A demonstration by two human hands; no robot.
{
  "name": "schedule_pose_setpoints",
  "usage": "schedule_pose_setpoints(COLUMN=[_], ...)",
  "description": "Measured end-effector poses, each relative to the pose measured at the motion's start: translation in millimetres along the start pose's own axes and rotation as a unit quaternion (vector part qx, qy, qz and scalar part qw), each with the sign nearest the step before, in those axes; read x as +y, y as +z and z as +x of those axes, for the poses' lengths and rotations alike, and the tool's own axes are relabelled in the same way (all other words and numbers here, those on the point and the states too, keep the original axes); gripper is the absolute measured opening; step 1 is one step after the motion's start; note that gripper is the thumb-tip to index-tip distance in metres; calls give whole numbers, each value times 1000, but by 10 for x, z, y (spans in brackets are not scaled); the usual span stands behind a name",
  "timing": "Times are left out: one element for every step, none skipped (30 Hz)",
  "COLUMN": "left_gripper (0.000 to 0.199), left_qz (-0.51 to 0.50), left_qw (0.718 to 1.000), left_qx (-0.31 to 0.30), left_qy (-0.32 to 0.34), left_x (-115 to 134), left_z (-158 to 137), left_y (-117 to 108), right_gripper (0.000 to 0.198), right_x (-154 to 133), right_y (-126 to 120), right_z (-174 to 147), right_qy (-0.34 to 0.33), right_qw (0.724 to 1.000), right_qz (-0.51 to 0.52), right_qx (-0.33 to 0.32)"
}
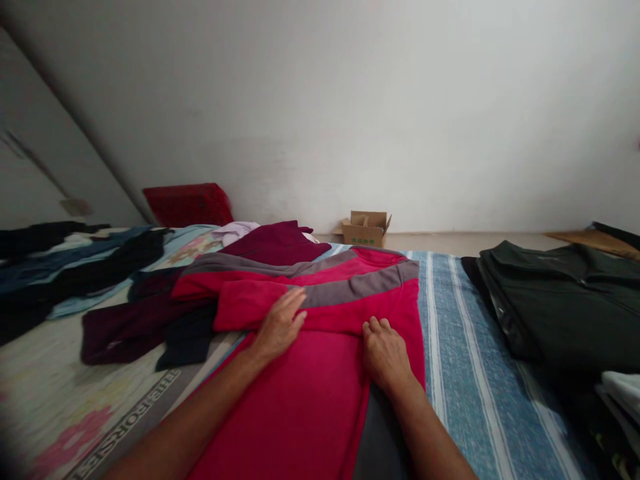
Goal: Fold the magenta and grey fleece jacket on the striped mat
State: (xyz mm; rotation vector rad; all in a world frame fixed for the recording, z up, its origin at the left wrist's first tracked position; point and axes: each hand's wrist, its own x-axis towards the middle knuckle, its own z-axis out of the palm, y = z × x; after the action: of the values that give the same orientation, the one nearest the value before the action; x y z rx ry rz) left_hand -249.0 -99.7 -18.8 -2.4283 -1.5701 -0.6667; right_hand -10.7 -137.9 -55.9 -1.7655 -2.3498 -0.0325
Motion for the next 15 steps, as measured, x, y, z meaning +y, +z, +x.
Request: schedule_pose_setpoints(left_gripper=[36, 38, 39, 41, 44, 47, 50, 53, 54, 55, 57, 58, 58, 58, 57], left_qz=[55, 80, 100, 137, 161, 161, 149, 127, 101, 76, 57, 45, 37, 25, 8], left_qw=[996, 990, 984, 969, 953, 943, 933, 924, 915, 906, 895, 885, 876, 872, 871], left_qx=[24, 42, 48, 35, 19, -4, -27, -47, -66, -80, -88, -88, -80, -62, -37], left_qy=[-64, -108, -143, -201, -257, -292, -327, -359, -385, -409, -433, -455, -475, -486, -490], left_x=[-179, -350, -506, -643, -758, -851, -925, -982, -1027, -1064, -1095, -1122, -1146, -1166, -1181], left_z=[-24, -55, -91, -127, -157, -178, -186, -180, -162, -136, -104, -73, -46, -27, -15], left_y=[-129, -250, -357, -445, -511, -557, -585, -600, -605, -604, -600, -593, -583, -570, -554], right_gripper=[42, 41, 41, 40, 39, 38, 37, 36, 35, 34, 33, 32, 31, 31, 31], right_x=[0, -2, -4, -8, -11, -14, -16, -16, -16, -15, -12, -10, -8, -6, -4], right_y=[6, 10, 12, 13, 13, 12, 10, 9, 8, 8, 8, 9, 12, 15, 19], right_z=[-1, -1, 0, 2, 5, 9, 14, 19, 23, 25, 27, 26, 26, 24, 23], right_qy=[1, 2, 3, 1, 0, -2, -3, -3, -3, -3, -2, -2, -3, -3, -3], right_qw=[1000, 1000, 1000, 1000, 1000, 1000, 1000, 1000, 1000, 1000, 1000, 1000, 1000, 1000, 1000], right_qz=[1, 3, 5, 6, 8, 10, 11, 12, 13, 14, 15, 17, 18, 20, 21], right_qx=[1, 2, 3, 5, 7, 9, 9, 10, 9, 9, 8, 9, 10, 12, 14])
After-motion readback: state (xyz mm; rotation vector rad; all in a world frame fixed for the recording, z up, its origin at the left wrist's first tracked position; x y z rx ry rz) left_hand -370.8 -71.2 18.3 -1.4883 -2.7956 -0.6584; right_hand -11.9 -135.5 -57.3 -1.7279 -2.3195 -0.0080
